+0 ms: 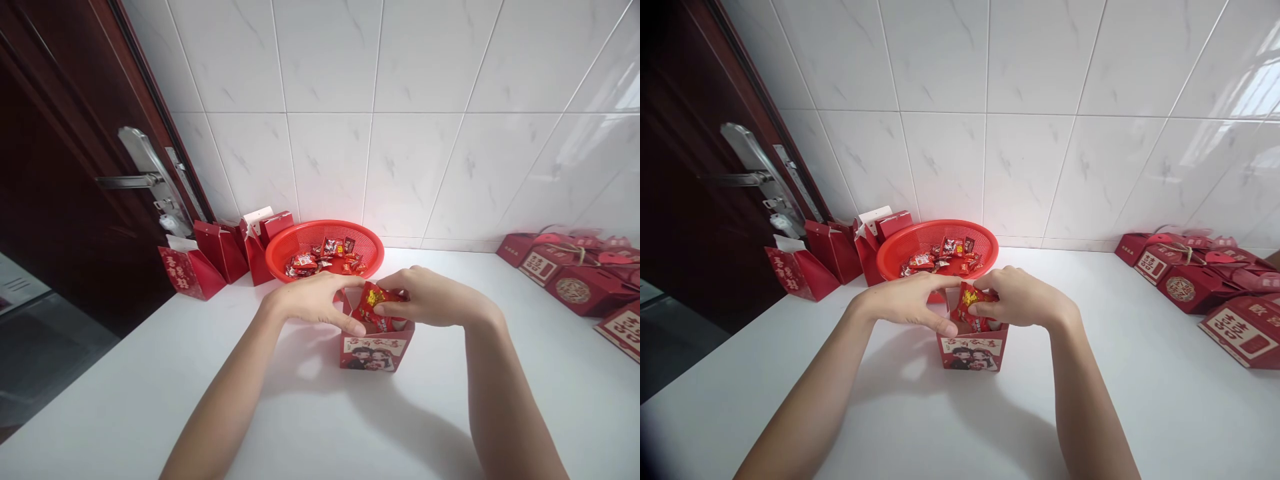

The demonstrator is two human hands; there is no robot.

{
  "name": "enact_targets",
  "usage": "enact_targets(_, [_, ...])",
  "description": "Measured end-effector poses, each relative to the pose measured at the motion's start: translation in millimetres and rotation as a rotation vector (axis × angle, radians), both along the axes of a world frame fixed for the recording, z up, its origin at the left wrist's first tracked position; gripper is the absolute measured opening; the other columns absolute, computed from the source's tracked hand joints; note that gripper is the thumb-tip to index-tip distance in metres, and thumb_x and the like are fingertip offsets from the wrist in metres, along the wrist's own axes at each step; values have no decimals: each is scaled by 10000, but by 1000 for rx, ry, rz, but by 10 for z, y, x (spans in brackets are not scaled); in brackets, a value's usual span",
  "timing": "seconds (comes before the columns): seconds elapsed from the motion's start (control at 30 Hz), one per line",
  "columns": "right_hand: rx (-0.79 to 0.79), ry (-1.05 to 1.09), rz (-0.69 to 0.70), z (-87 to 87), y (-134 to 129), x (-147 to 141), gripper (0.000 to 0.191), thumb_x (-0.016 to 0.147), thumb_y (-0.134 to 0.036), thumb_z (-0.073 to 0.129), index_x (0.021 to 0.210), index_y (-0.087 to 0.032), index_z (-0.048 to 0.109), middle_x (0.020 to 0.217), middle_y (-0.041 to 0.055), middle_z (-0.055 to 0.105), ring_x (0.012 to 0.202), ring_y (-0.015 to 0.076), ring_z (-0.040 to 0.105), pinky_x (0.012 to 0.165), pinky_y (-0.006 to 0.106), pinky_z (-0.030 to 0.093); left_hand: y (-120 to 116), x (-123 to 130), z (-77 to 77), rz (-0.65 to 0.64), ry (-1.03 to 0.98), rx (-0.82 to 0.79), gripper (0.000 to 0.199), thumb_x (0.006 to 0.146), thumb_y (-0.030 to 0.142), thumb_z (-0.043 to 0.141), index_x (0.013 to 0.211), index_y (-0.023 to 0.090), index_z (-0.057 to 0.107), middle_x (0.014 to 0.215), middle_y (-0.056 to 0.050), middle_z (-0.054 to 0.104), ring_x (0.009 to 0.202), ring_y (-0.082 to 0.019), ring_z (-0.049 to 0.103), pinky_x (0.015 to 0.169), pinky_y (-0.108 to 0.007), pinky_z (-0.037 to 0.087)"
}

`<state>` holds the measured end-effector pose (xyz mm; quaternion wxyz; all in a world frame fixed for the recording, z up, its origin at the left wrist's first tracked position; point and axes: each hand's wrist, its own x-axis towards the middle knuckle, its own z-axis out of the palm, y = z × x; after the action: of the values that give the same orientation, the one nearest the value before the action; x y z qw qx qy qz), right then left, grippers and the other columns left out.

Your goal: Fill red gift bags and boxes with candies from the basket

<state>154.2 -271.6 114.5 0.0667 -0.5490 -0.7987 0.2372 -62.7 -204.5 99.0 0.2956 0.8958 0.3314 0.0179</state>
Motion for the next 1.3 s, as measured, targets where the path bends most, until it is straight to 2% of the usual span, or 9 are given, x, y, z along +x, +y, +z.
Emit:
enact_targets(0.13, [55, -78, -47, -5, -52, -33, 254, 881, -312, 526, 646, -219, 505, 550, -37, 497, 506, 114, 377, 474, 272, 272, 14, -7, -15, -4, -4, -29, 825, 659, 635, 776, 1398, 341, 556, 1259, -25, 679, 1177, -293, 595, 865, -292, 444])
enact_targets(0.3, [128, -99, -82, -6, -148, -108, 269, 893, -258, 494, 627, -216, 479, 524, -35, 472, 485, 114, 376, 462, 274, 261, 18, -13, -34, -1, -24, -79, 848, 673, 605, 789, 1442, 399, 498, 1135, 19, 712, 1106, -258, 628, 819, -275, 443])
enact_targets(0.43, [203, -60, -66, 8, -234, -167, 224, 931, -239, 458, 792, -258, 632, 672, -16, 595, 556, 124, 477, 486, 270, 285, 13, -16, -35, 7, -42, -75, 836, 665, 603, 795, 1426, 392, 522, 1203, 11, 689, 1108, -260, 626, 796, -271, 441])
enact_targets(0.53, [219, -71, -94, 6, -271, -189, 249, 959, -265, 441, 932, -289, 688, 778, 12, 634, 633, 144, 539, 505, 271, 302, 13, -17, -33, 15, -30, -66, 840, 663, 607, 796, 1427, 399, 518, 1251, 17, 674, 1145, -266, 605, 817, -275, 439])
enact_targets(0.77, [218, -141, -122, 5, -276, -220, 266, 970, -251, 428, 1013, -253, 690, 747, 29, 613, 652, 166, 547, 560, 281, 296, 15, -2, -29, 5, -28, -91, 862, 667, 603, 795, 1444, 369, 503, 1193, -9, 686, 1099, -265, 627, 844, -285, 444])
enact_targets(0.83, [210, -132, -108, 11, -270, -214, 260, 961, -227, 424, 991, -250, 680, 734, 24, 618, 628, 160, 532, 562, 282, 287, 13, 0, -28, 5, -28, -99, 875, 668, 599, 797, 1454, 363, 492, 1190, -10, 686, 1095, -258, 627, 847, -282, 445])
enact_targets(1.03, [169, -76, -45, 14, -211, -156, 218, 919, -198, 430, 750, -230, 563, 600, -16, 550, 501, 124, 403, 506, 287, 240, 23, -19, -46, 6, -27, -89, 865, 669, 637, 779, 1446, 380, 499, 1238, -14, 673, 1150, -280, 617, 843, -288, 460])
enact_targets(1.2, [141, 45, 14, 35, -155, -121, 182, 901, -235, 507, 738, -211, 585, 591, -25, 528, 497, 102, 378, 507, 263, 274, 45, -24, -55, 17, -23, -87, 859, 664, 623, 784, 1440, 377, 508, 1208, -12, 684, 1117, -272, 637, 836, -283, 466])
enact_targets(1.3, [77, 57, 64, 39, -132, -126, 159, 890, -252, 531, 754, -211, 603, 611, -26, 526, 509, 99, 379, 496, 255, 270, 58, -23, -57, 2, -50, -101, 797, 672, 588, 795, 1402, 389, 546, 1294, 1, 658, 1150, -268, 620, 878, -290, 459])
